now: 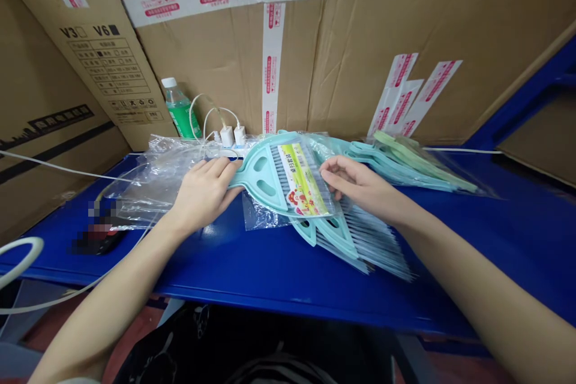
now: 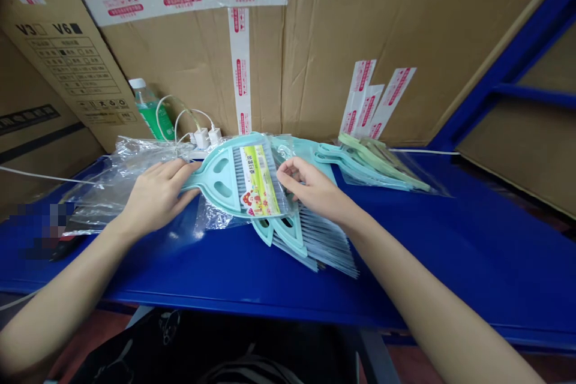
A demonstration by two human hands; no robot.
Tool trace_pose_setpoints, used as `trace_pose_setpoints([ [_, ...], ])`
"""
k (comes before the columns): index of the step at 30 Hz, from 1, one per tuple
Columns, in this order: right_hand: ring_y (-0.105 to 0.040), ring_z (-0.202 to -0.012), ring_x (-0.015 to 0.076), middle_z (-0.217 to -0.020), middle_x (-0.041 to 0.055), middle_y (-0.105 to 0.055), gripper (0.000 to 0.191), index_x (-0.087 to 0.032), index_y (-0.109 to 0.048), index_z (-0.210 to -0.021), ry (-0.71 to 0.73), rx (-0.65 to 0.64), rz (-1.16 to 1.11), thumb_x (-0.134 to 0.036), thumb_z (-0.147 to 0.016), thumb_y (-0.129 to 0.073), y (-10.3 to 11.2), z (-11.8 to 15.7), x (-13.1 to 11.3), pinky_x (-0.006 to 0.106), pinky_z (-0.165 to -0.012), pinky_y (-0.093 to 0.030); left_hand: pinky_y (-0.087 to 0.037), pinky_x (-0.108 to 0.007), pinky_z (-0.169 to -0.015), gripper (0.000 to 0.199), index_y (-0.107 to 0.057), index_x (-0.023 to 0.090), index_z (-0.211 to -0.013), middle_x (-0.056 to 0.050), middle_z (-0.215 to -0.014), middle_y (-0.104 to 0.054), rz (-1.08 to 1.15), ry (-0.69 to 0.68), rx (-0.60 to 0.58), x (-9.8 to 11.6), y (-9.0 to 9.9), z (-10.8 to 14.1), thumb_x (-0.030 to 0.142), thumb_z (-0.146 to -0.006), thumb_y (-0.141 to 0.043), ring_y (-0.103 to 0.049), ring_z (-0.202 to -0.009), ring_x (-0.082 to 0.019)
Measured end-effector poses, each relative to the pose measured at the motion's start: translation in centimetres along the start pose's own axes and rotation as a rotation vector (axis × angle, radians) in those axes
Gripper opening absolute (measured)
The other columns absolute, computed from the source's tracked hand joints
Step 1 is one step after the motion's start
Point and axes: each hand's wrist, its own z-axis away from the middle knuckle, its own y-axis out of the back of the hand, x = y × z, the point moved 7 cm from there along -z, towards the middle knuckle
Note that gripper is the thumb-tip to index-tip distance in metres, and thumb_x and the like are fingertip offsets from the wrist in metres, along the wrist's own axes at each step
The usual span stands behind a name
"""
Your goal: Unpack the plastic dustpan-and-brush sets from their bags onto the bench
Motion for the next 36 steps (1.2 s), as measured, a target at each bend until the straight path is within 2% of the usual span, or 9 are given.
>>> trace_pose_setpoints([
  [2,-0.052,-0.069,0.0164,-0.085,0.0043,-0.057,0.04,-0.023,-0.05,-0.083,0.023,0.015,0.012,-0.063,-0.078,-0.054,-0.2,-0.1,0.0,0.029,-0.056,-0.046,-0.05,-0.04,-0.075,0.036,-0.056,0.019,-0.116,-0.011,-0.094,-0.065,0.006,-0.001,0.001,0.0,0.0,0.0,0.039,-0.096,-0.034,-0.064,-0.091,-0.028],
  [6,-0.051,-0.068,0.0157,-0.09,0.0045,-0.054,0.045,-0.022,-0.05,-0.092,0.064,0.1,0.094,-0.064,-0.077,-0.053,0.2,0.0,-0.4,0.031,-0.057,-0.044,-0.05,-0.042,-0.074,0.037,-0.057,0.017,-0.115,-0.013,-0.095,-0.066,0.046,-0.006,0.003,0.1,0.1,-0.1,0.039,-0.096,-0.034,-0.064,-0.091,-0.03],
  [10,-0.05,-0.066,0.0159,-0.086,0.0046,-0.054,0.04,-0.022,-0.051,-0.084,0.095,0.125,0.145,-0.061,-0.081,-0.047,0.4,0.1,-0.8,0.032,-0.06,-0.044,-0.05,-0.042,-0.074,0.037,-0.057,0.016,-0.115,-0.013,-0.095,-0.066,0.057,0.001,0.007,0.1,0.2,-0.1,0.039,-0.095,-0.034,-0.064,-0.091,-0.03],
  [15,-0.049,-0.064,0.0152,-0.084,0.0035,-0.053,0.032,-0.022,-0.05,-0.084,0.124,0.165,0.14,-0.054,-0.078,-0.054,0.5,0.2,-1.2,0.032,-0.06,-0.043,-0.05,-0.041,-0.073,0.039,-0.057,0.016,-0.116,-0.013,-0.093,-0.066,0.011,-0.017,0.009,0.3,0.3,0.0,0.039,-0.096,-0.032,-0.065,-0.09,-0.029],
  [21,-0.045,-0.059,0.0147,-0.066,0.0004,-0.05,0.03,-0.022,-0.051,-0.071,0.139,0.061,0.134,-0.05,-0.082,-0.048,-0.2,0.3,-1.8,0.029,-0.055,-0.038,-0.05,-0.04,-0.073,0.041,-0.057,0.014,-0.116,-0.013,-0.092,-0.066,-0.009,-0.033,0.03,0.3,0.3,0.0,0.038,-0.097,-0.03,-0.065,-0.089,-0.028],
  [27,-0.044,-0.058,0.0151,-0.064,0.0003,-0.05,0.04,-0.022,-0.051,-0.071,0.09,0.044,0.143,-0.06,-0.081,-0.045,0.0,0.1,-1.1,0.028,-0.052,-0.035,-0.05,-0.04,-0.071,0.041,-0.059,0.012,-0.115,-0.014,-0.091,-0.067,0.0,-0.038,0.063,0.3,0.3,0.0,0.037,-0.096,-0.032,-0.065,-0.086,-0.029],
  [30,-0.042,-0.057,0.0143,-0.062,-0.0007,-0.048,0.039,-0.022,-0.05,-0.068,0.132,0.023,0.176,-0.057,-0.084,-0.045,0.0,0.2,-1.3,0.028,-0.051,-0.033,-0.05,-0.039,-0.07,0.042,-0.059,0.011,-0.114,-0.014,-0.09,-0.067,-0.005,-0.048,0.079,0.3,0.3,0.0,0.036,-0.096,-0.031,-0.065,-0.084,-0.029],
  [36,-0.045,-0.06,0.0143,-0.063,-0.0015,-0.047,0.032,-0.022,-0.049,-0.066,0.288,0.166,0.106,-0.047,-0.086,-0.05,1.1,0.5,-2.7,0.028,-0.057,-0.037,-0.051,-0.039,-0.068,0.043,-0.061,0.009,-0.112,-0.014,-0.088,-0.068,-0.014,-0.082,0.103,0.5,0.2,0.1,0.036,-0.097,-0.029,-0.066,-0.079,-0.028],
])
